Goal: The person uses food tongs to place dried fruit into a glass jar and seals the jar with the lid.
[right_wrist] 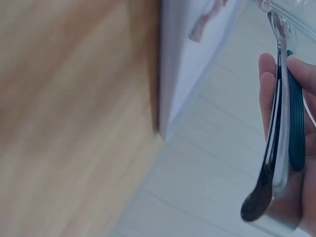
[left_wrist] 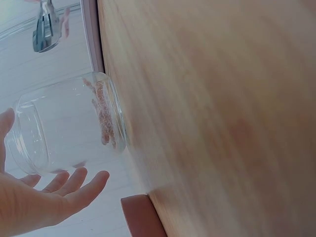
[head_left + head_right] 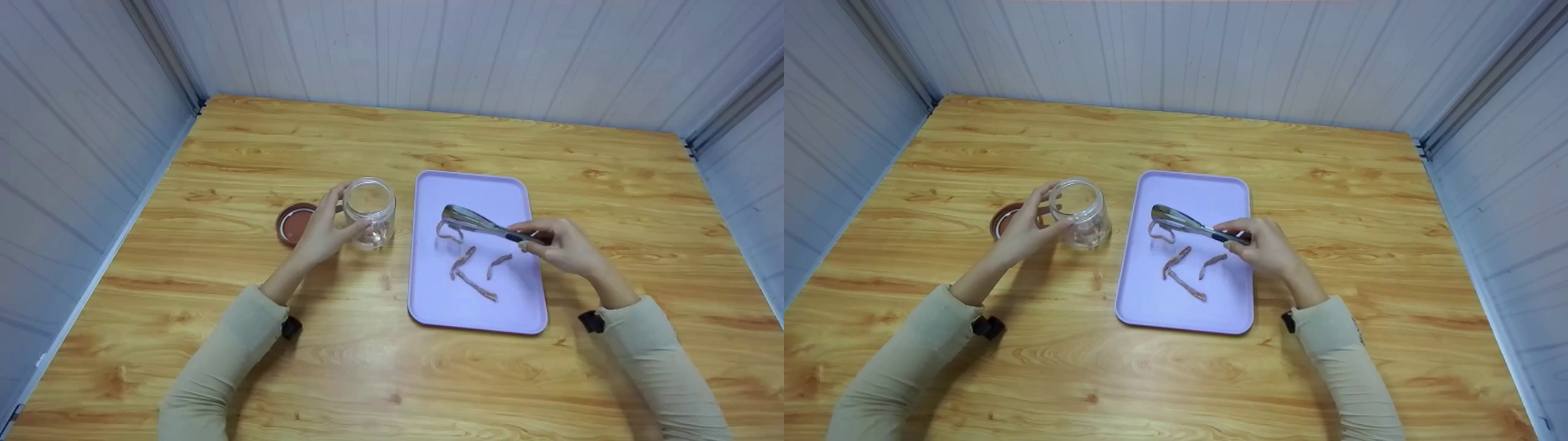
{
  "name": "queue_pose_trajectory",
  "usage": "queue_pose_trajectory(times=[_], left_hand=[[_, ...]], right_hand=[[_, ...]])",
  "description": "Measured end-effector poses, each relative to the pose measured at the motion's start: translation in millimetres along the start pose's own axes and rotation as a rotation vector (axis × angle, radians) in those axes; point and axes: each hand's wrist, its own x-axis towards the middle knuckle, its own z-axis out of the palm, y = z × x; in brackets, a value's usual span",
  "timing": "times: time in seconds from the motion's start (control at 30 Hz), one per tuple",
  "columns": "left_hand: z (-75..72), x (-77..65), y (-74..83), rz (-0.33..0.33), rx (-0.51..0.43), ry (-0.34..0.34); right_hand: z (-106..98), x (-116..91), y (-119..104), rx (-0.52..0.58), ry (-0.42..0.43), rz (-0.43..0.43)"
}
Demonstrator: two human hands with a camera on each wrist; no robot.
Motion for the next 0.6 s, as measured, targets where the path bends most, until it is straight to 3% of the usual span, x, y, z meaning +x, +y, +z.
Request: queue_pose_trajectory(times=[0.23,0.6], left_hand=[[-0.3,0.4,0.5,0.0,0.014,-0.003],[0.2,1.0,-0.7,-0.008,0.012,0.004]], right_hand=[[-16,1,-43,-0.053,0.043,-0.028],[-27,10,-65,-0.096,0.058,-0.059]])
